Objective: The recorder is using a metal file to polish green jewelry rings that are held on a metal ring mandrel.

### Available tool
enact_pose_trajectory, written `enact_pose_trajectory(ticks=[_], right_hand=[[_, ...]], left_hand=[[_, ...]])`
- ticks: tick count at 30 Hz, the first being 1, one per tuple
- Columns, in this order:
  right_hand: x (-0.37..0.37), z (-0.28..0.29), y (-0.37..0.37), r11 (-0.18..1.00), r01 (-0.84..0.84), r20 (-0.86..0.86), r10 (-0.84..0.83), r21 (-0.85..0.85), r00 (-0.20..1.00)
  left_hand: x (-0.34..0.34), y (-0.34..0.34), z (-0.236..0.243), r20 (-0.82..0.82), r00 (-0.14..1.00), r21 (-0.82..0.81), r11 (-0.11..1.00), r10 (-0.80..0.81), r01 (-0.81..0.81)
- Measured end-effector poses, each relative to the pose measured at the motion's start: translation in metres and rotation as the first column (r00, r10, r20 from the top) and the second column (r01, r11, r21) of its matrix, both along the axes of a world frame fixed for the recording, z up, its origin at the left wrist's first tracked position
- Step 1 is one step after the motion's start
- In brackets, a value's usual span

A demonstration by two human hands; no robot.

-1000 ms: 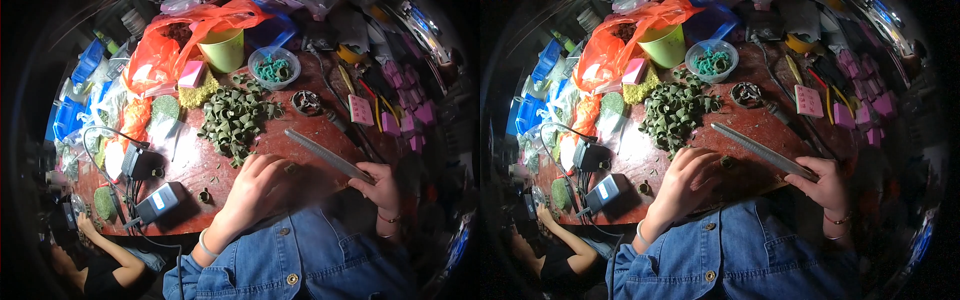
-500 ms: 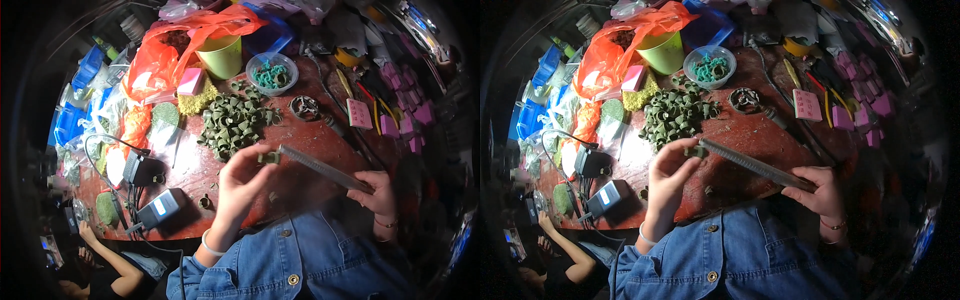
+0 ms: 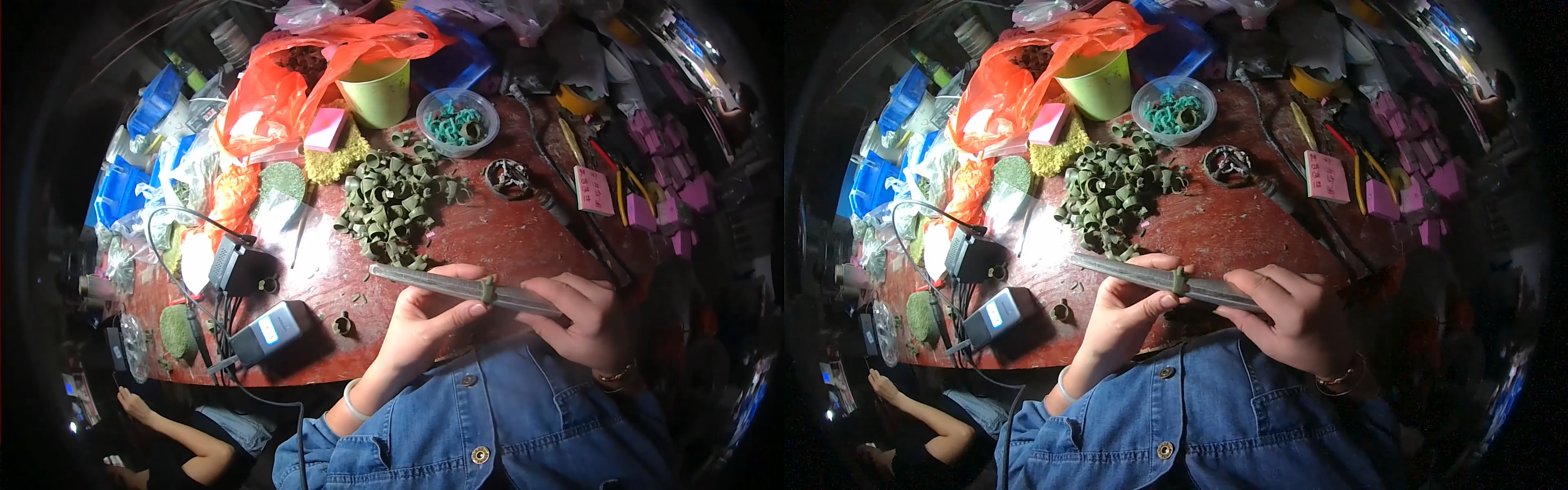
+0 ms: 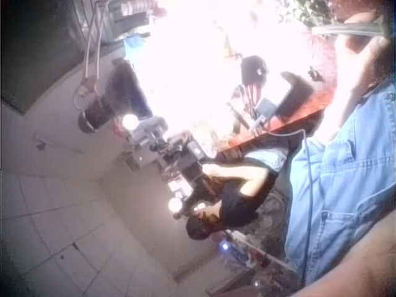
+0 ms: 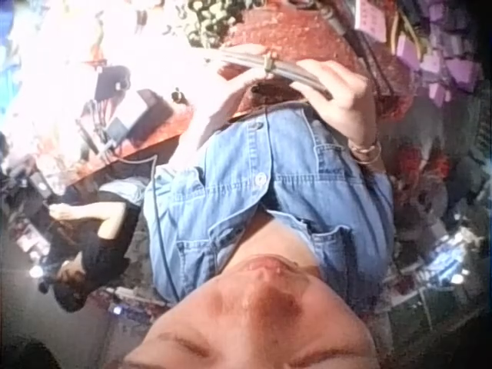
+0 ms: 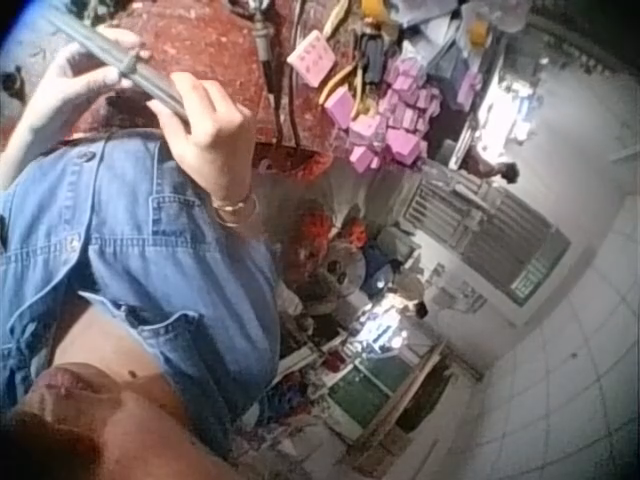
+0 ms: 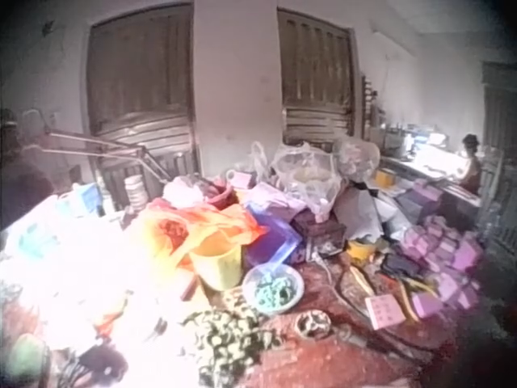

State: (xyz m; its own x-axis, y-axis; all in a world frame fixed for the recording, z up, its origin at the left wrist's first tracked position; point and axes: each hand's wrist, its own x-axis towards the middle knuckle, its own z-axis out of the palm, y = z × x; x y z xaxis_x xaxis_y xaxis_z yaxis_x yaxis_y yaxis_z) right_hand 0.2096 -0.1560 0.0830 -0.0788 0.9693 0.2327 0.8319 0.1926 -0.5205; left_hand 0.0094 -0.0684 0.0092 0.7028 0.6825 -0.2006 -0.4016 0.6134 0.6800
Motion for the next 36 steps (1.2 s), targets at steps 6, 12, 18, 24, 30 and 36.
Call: enact_pose_trajectory(ticks=[6,12,18,24,30,36], right_hand=[[-0.002,-0.002,0.002,1.000,-0.012,0.008,0.012,0.007,1.000],[-0.003,-0.002,0.004,1.000,-0.012,-0.016,0.012,0.005,1.000],[-0.003,-0.005,0.007,1.000,-0.014,-0.035,0.014,0.018,0.999],[-0.002,-0.009,0.007,1.000,-0.026,-0.076,0.025,-0.008,0.997],[0.035,-0.006,-0.018,0.981,0.076,-0.210,-0.113,-0.178,0.971],[0.063,-0.013,-0.039,0.958,0.171,-0.136,-0.206,-0.232,0.969]], left_hand=[[-0.005,0.000,-0.004,-0.019,1.000,0.030,1.000,0.006,-0.006],[-0.005,0.002,-0.003,-0.025,1.000,0.015,1.000,-0.003,0.003],[-0.006,0.002,-0.005,-0.024,1.000,0.022,1.000,0.017,-0.017],[-0.007,0.001,-0.009,-0.064,0.997,0.050,0.998,0.041,-0.038],[-0.019,0.016,-0.015,-0.057,0.950,0.114,0.948,0.306,-0.298],[-0.026,0.015,-0.015,-0.514,0.772,0.787,0.565,0.374,0.250]])
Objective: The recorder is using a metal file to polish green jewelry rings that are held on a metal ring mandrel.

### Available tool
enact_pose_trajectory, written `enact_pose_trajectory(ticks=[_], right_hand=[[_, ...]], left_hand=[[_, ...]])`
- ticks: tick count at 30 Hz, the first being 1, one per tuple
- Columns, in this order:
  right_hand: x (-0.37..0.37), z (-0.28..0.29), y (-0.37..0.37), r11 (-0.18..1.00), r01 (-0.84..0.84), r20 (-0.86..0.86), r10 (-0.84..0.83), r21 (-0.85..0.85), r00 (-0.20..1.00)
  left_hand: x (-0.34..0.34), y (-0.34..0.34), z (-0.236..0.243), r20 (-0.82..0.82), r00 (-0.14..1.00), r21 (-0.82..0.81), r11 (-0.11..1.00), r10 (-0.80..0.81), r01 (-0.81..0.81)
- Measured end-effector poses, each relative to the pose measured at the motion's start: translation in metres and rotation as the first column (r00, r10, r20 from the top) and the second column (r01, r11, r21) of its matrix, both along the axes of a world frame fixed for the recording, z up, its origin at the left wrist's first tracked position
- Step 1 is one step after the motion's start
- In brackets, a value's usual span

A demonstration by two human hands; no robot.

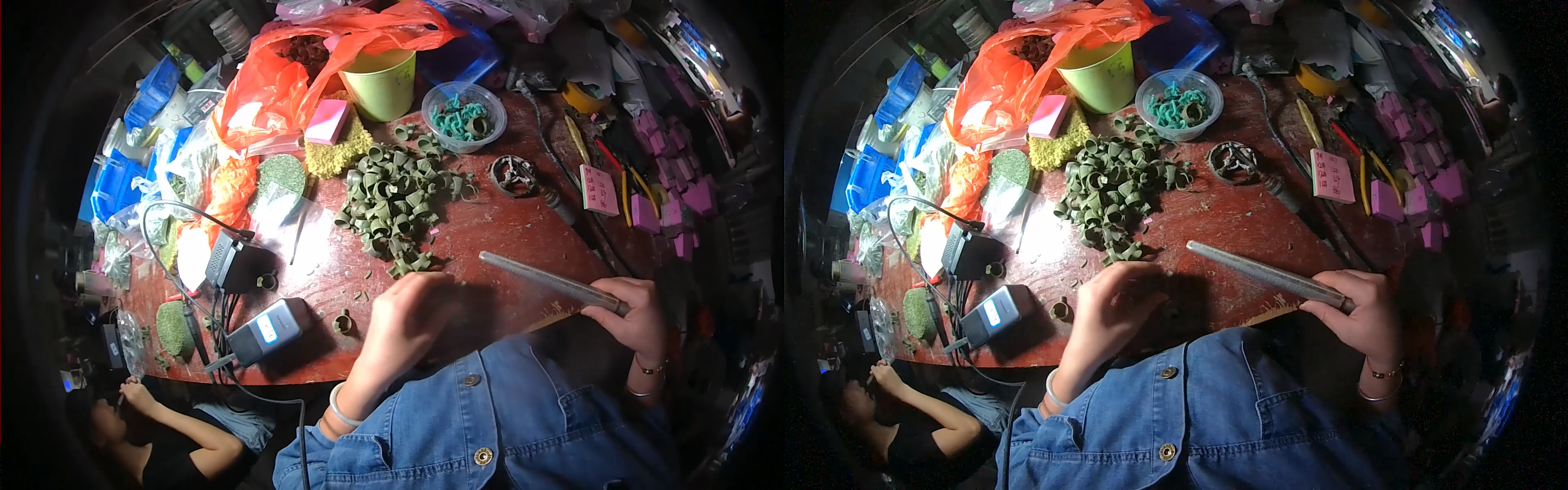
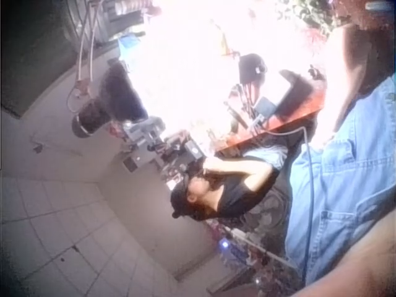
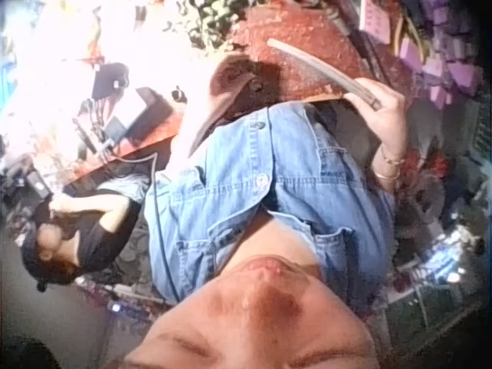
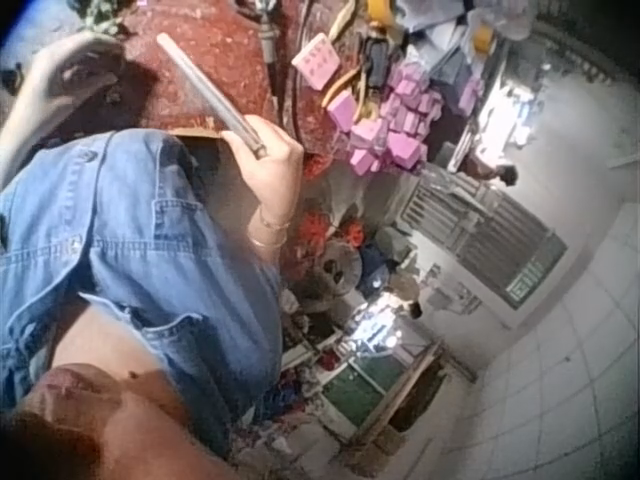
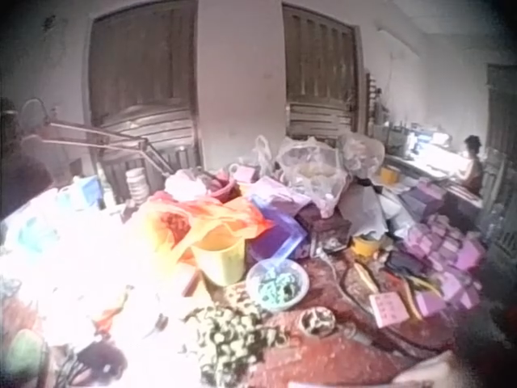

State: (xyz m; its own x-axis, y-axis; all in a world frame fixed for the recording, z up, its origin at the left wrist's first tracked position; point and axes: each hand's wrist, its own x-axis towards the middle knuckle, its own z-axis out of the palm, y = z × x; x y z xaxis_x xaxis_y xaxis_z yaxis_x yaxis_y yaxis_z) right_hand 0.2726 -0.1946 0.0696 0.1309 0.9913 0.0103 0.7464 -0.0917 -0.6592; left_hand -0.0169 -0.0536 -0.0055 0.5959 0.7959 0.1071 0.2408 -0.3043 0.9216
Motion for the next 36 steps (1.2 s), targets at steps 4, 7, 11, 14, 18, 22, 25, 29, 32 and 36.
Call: enact_pose_trajectory(ticks=[4,7,11,14,18,22,25,29,32,36], right_hand=[[-0.008,0.000,0.004,0.999,0.033,-0.018,-0.032,0.028,0.999],[-0.010,-0.002,0.006,1.000,0.004,-0.057,-0.004,0.008,0.998],[-0.012,-0.005,0.011,0.999,-0.015,-0.047,0.018,0.051,0.999],[-0.014,-0.004,0.014,1.000,-0.010,-0.022,0.010,0.011,1.000],[-0.019,-0.011,0.014,0.998,0.008,-0.091,-0.003,0.057,0.996],[-0.022,0.000,0.015,0.999,-0.051,-0.125,0.051,0.004,0.991],[-0.023,-0.006,0.015,0.995,-0.086,-0.169,0.093,0.053,0.981],[-0.034,0.000,0.024,0.992,-0.105,-0.152,0.114,0.065,0.982],[-0.045,0.005,0.034,0.985,-0.156,-0.117,0.165,0.079,0.979],[-0.066,0.006,0.046,0.959,-0.212,0.020,0.212,0.190,0.977]], left_hand=[[0.010,0.000,0.002,-0.051,0.996,0.192,0.978,-0.073,0.081],[0.005,-0.001,0.004,-0.072,0.994,0.209,0.973,-0.080,0.094],[0.000,0.001,0.004,-0.037,0.938,0.243,0.914,0.345,-0.326],[0.002,0.011,0.005,-0.227,0.888,0.585,0.785,0.399,-0.203],[0.002,0.010,0.000,-0.184,0.922,0.548,0.814,0.342,-0.193],[0.002,0.008,0.002,0.218,0.945,0.145,0.949,0.244,-0.279],[-0.003,0.006,0.004,0.547,0.792,-0.492,0.870,0.271,0.042],[-0.004,0.006,0.003,0.640,0.710,-0.544,0.826,0.293,0.149],[0.001,0.000,0.009,0.614,0.738,-0.615,0.756,0.280,0.225],[0.014,-0.014,0.012,0.566,0.789,-0.667,0.696,0.239,0.268]])
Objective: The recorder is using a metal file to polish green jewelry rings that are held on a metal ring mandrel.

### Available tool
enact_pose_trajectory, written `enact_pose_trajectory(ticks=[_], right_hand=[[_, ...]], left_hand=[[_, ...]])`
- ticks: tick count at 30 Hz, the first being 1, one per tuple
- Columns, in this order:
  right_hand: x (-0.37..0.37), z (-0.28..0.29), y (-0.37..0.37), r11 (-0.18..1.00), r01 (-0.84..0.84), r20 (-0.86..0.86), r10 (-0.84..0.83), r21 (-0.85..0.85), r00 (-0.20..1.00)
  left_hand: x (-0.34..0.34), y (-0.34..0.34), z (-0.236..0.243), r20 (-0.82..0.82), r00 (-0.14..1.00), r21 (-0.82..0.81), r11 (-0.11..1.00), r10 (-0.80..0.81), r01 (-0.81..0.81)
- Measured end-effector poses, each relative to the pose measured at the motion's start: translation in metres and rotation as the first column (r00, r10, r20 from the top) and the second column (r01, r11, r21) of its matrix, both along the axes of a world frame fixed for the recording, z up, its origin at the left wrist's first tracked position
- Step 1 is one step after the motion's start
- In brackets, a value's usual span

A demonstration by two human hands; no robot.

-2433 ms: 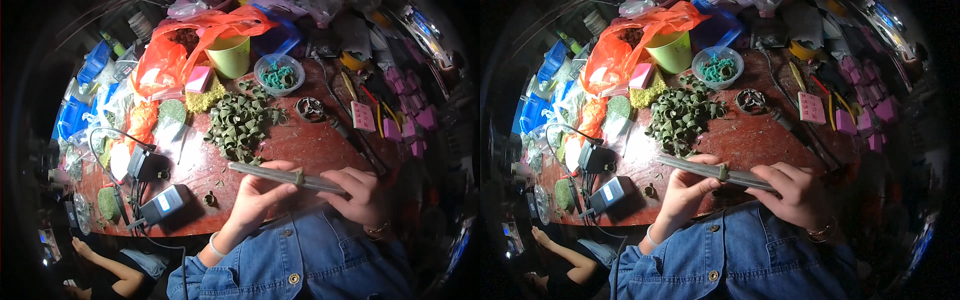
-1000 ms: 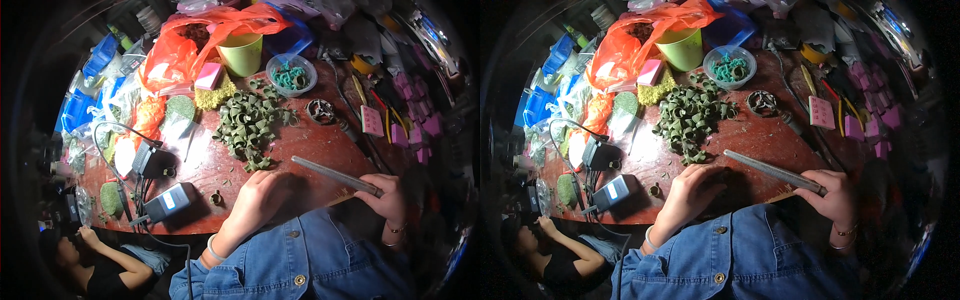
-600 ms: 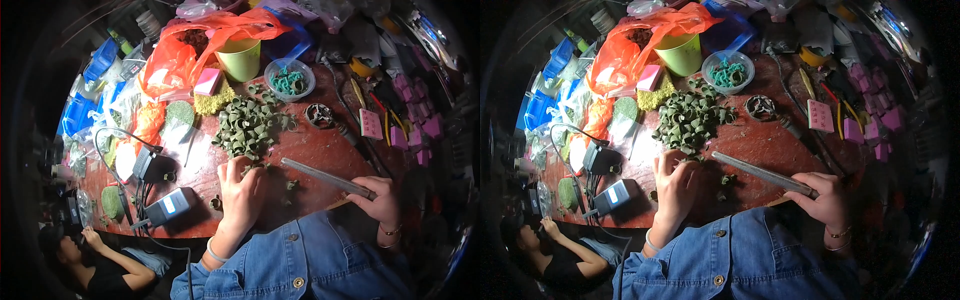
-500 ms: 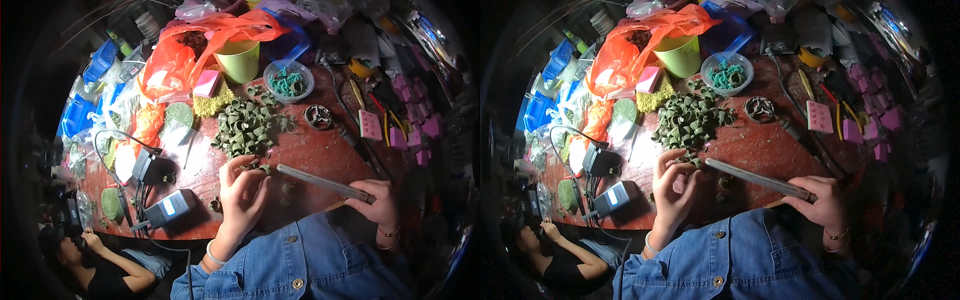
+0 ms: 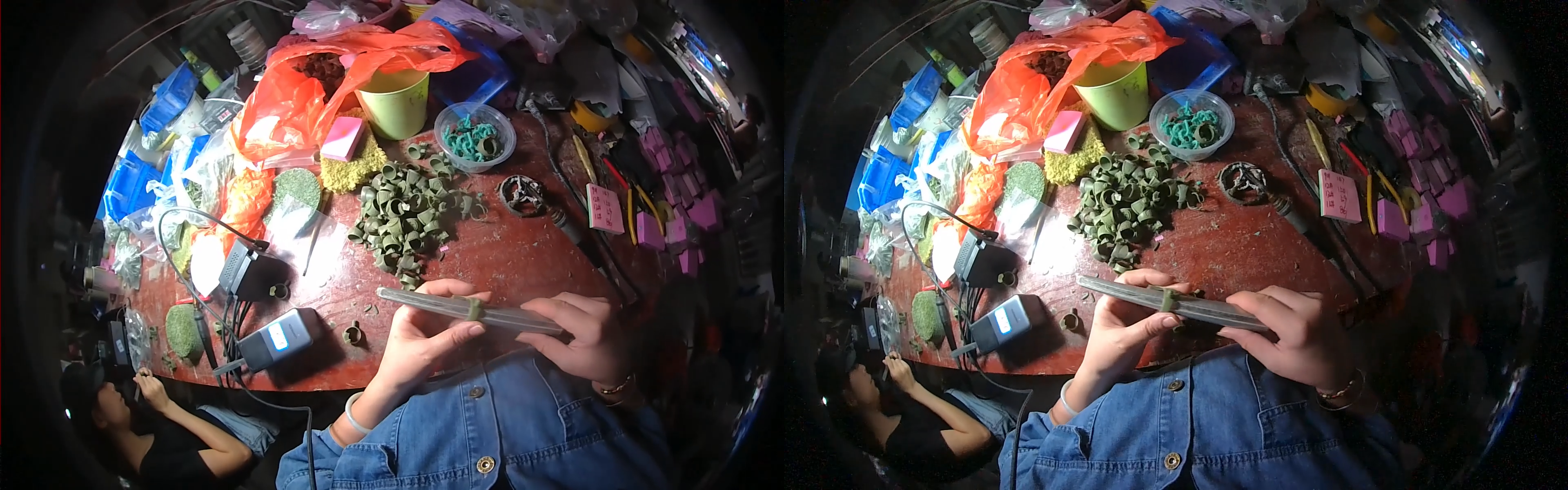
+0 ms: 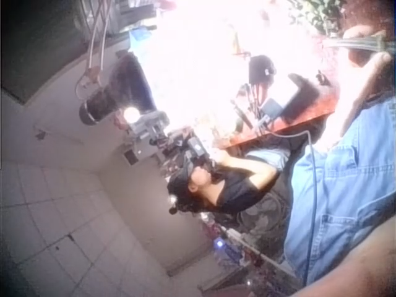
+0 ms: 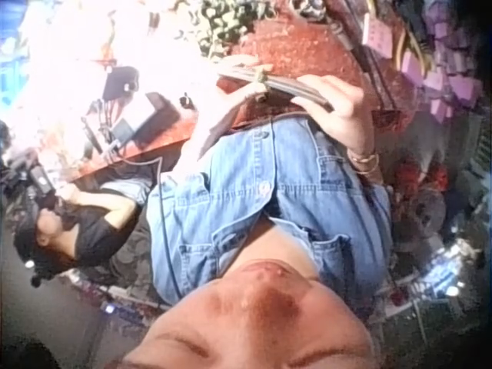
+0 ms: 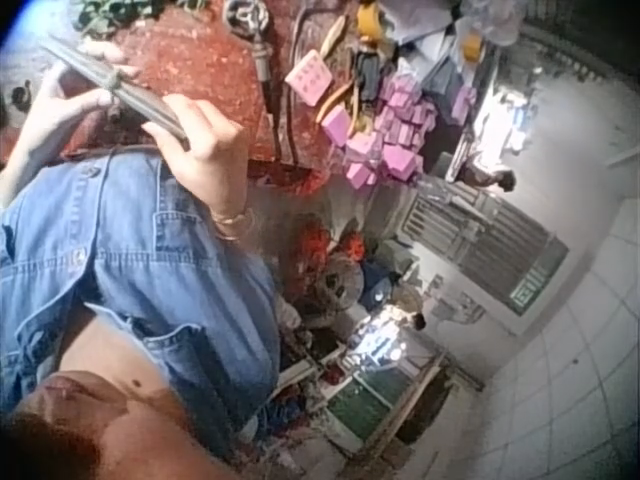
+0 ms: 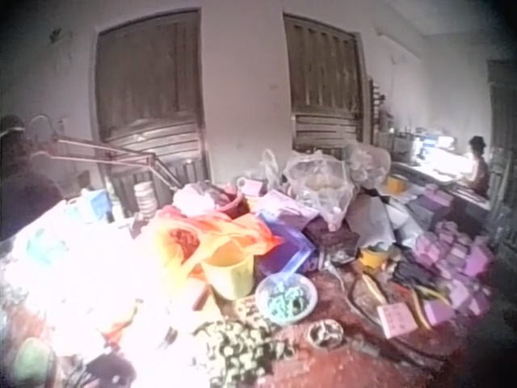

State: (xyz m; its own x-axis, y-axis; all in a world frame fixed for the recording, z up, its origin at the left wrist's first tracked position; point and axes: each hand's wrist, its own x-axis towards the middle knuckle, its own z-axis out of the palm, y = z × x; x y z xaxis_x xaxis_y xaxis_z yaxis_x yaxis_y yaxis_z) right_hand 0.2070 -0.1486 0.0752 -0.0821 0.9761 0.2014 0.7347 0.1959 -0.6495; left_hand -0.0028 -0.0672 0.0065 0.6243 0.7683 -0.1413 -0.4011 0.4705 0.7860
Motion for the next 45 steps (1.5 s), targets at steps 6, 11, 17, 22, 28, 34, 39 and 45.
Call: enact_pose_trajectory(ticks=[6,11,17,22,28,34,39,45], right_hand=[[-0.006,0.000,0.004,1.000,-0.007,0.059,0.006,0.007,0.998],[-0.005,-0.003,0.004,1.000,-0.009,0.047,0.009,0.012,0.999],[-0.004,-0.004,0.005,1.000,-0.014,0.038,0.013,0.009,0.999],[-0.005,-0.004,0.004,1.000,-0.026,0.025,0.026,-0.012,0.999],[-0.007,-0.004,0.003,1.000,-0.024,0.019,0.024,-0.001,1.000],[-0.008,-0.004,0.004,0.999,-0.032,0.017,0.033,-0.024,0.999],[-0.007,-0.007,0.005,0.997,-0.032,-0.084,0.026,-0.067,0.996],[-0.003,-0.022,0.002,0.991,-0.038,-0.323,-0.006,-0.130,0.946]], left_hand=[[-0.003,0.000,0.000,-0.025,1.000,-0.016,1.000,-0.017,0.017],[-0.003,0.000,-0.004,-0.026,0.999,-0.008,1.000,-0.019,0.019],[-0.003,0.004,-0.002,0.146,0.989,-0.080,0.997,0.016,-0.004],[-0.010,0.002,-0.007,0.064,0.997,-0.025,0.999,0.048,-0.046],[-0.009,-0.001,-0.006,-0.062,0.995,0.105,0.992,0.075,-0.068],[-0.009,-0.001,-0.003,-0.087,0.995,0.110,0.993,0.045,-0.036],[-0.013,-0.001,-0.002,-0.036,0.999,0.077,0.997,-0.002,0.005],[-0.011,0.000,-0.003,0.049,0.998,0.064,0.998,-0.029,0.026]])
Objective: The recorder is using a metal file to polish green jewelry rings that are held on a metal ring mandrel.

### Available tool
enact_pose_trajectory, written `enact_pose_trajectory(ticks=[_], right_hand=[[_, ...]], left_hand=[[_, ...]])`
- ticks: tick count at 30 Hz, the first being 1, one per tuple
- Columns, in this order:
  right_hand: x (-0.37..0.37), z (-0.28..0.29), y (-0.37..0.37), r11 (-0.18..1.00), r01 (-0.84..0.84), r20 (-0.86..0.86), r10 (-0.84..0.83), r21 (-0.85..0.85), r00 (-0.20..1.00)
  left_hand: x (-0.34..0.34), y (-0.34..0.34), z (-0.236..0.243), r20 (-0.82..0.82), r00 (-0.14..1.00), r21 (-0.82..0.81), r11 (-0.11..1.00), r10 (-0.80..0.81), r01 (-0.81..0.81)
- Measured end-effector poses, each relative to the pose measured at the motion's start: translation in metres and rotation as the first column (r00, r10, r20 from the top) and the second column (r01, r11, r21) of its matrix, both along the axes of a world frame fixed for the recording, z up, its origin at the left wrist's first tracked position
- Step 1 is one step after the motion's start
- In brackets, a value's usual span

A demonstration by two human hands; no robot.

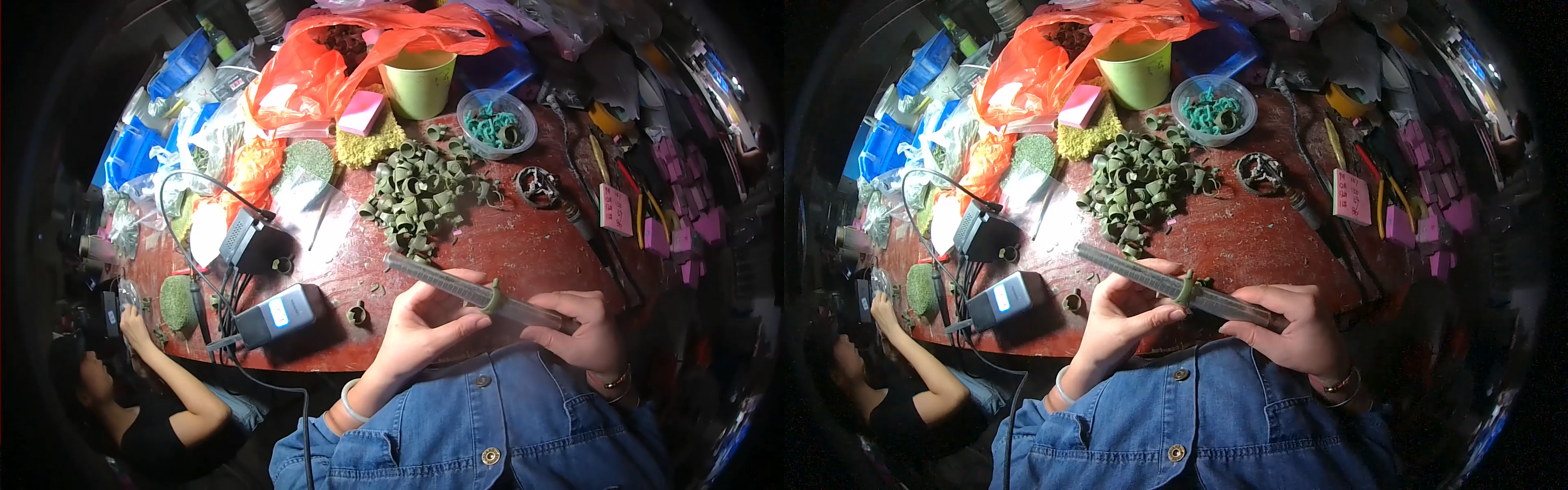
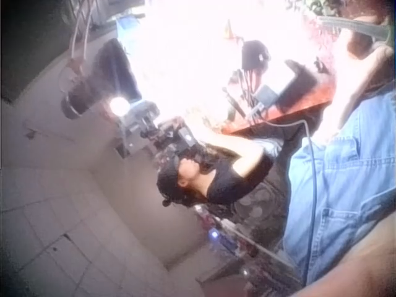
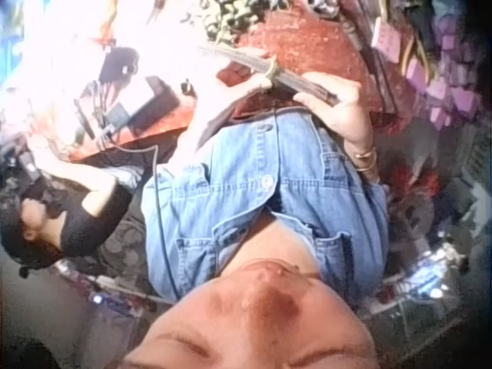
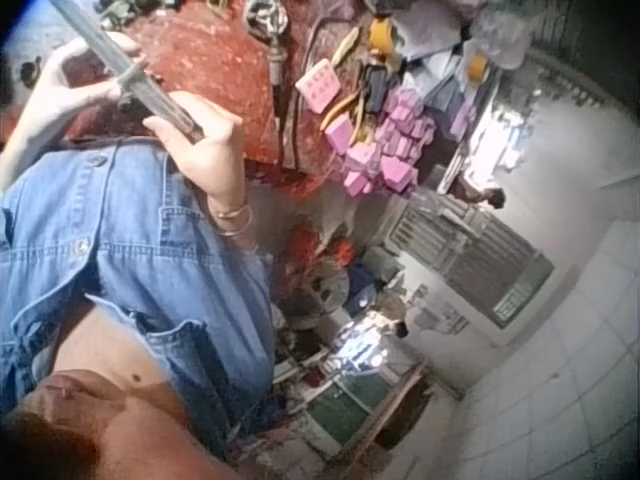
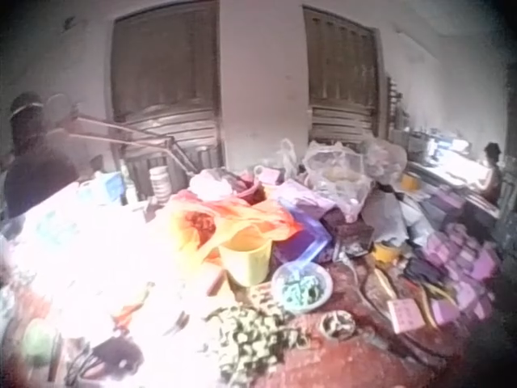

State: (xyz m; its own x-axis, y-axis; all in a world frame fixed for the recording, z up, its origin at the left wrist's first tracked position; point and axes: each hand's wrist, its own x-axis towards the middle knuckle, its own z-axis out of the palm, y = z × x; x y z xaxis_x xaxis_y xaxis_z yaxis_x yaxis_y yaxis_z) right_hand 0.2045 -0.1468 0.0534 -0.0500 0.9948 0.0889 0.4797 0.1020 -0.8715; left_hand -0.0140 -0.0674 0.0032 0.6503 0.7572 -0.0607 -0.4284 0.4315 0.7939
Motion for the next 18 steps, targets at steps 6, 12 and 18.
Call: enact_pose_trajectory(ticks=[6,12,18], right_hand=[[0.0000,0.0015,-0.0064,0.896,-0.021,-0.383,-0.169,-0.443,0.908],[-0.0032,0.0017,-0.0052,0.863,-0.084,-0.506,-0.210,-0.498,0.836],[-0.0028,0.0012,-0.0067,0.854,-0.051,-0.450,-0.222,-0.518,0.865]], left_hand=[[0.0017,-0.0020,-0.0018,0.010,0.999,-0.085,0.996,0.032,-0.031],[0.0011,-0.0019,-0.0024,0.052,0.998,-0.109,0.994,0.029,-0.023],[0.0025,-0.0015,-0.0023,0.070,0.997,-0.110,0.994,0.014,-0.006]])
